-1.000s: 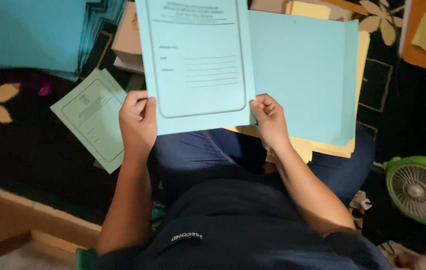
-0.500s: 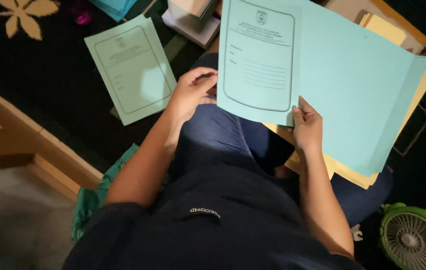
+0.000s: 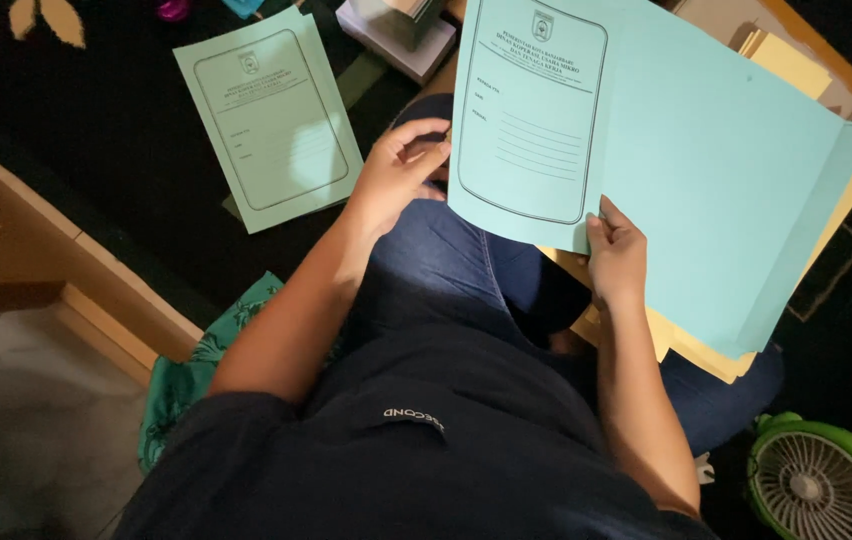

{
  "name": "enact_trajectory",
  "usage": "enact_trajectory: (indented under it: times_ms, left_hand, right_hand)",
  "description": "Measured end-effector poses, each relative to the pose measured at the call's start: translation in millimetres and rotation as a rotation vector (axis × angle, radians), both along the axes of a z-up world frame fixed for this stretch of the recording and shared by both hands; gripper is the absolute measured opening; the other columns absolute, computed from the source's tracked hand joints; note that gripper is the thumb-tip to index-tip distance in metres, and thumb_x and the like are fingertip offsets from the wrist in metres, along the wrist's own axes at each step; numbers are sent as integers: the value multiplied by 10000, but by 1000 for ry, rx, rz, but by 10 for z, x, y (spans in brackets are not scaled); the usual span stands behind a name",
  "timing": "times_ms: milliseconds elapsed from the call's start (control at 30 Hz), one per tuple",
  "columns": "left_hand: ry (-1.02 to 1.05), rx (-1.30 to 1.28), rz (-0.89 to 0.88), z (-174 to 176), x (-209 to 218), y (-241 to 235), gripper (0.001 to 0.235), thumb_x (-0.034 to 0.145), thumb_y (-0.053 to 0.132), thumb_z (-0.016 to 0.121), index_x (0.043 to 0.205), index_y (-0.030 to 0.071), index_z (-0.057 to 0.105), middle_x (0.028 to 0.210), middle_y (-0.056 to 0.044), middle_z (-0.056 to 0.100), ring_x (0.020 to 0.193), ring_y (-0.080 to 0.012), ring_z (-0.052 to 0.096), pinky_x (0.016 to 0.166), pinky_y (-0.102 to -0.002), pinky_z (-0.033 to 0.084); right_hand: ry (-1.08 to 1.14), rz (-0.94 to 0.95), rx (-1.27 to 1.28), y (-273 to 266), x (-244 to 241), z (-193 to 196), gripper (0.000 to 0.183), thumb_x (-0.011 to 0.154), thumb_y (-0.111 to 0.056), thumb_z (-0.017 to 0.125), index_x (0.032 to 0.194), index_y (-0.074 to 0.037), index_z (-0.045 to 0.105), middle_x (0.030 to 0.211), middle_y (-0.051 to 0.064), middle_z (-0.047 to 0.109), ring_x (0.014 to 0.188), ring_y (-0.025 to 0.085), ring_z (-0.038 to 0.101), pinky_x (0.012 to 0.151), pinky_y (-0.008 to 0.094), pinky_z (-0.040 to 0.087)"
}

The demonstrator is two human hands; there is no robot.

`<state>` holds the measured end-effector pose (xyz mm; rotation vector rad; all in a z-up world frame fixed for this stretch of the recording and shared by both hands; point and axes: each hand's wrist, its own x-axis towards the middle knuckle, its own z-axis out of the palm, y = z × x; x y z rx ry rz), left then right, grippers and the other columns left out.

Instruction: Inserting individual sheets of paper into folders and smoothing them down.

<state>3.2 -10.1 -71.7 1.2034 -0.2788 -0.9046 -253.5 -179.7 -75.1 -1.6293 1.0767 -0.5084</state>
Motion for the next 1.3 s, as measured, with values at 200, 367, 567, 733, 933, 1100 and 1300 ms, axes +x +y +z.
enact_trajectory:
  times_ms: [200,367,567,733,933,1100,1300]
  left_hand:
    - [-826,332,24,-12,56,78,249,966,76,630,1183,86,752,1036,-153,743,847,-317,767,613,-319,659]
    - [-1024,450,-25,124,-54,86,363,1008,130,546,1327,9,668,1201,-205,686,1034,-341,727,835,-428,629]
    - [-1129,554,-23,94,-69,67,416,1017,198,543,1383,20,629,1285,-197,652,1121,-372,695,936,-533,533]
    - [-1058,418,46,184,-68,58,325,993,149,613,1299,39,630,1391,-217,553,1201,-453,631,957,-628,486]
    - [-871,186,27,616,-194,109,201,1011,99,604,1164,29,713,1535,-364,380,1352,-608,446,1083,-702,391]
    - [-658,203,-22,344,-66,45,337,996,24,602,1195,258,738,1507,-280,428,1371,-532,474,1139,-580,417]
    - [-568,180,-59,22,-54,17,416,981,39,569,1352,192,457,877,-97,559,720,-228,635,657,-382,518]
  right_hand:
    - [29,45,-79,-37,-42,-71,441,1100,-37,518,1511,99,435,1100,279,667,815,202,629,606,284,560]
    - [40,89,-106,-130,-122,-308,445,1103,-36,520,1522,89,437,1065,282,676,793,214,634,582,313,557]
    - [83,121,-144,-113,-129,-325,452,1087,-64,546,1514,68,481,1028,252,693,786,206,624,571,334,520]
    - [77,126,-130,-117,-123,-361,450,1079,-58,538,1509,65,489,1055,271,698,788,226,645,575,346,529]
    - [39,133,-108,-53,-99,-274,454,1082,-75,518,1514,59,471,1062,250,713,754,200,667,568,294,545]
    - [69,115,-138,48,22,-47,438,1066,-97,566,1442,118,504,1178,257,601,1020,297,658,824,442,543]
    - [133,95,-78,-156,-64,-380,442,1045,-198,680,1341,102,547,1227,278,591,1116,385,652,921,505,515]
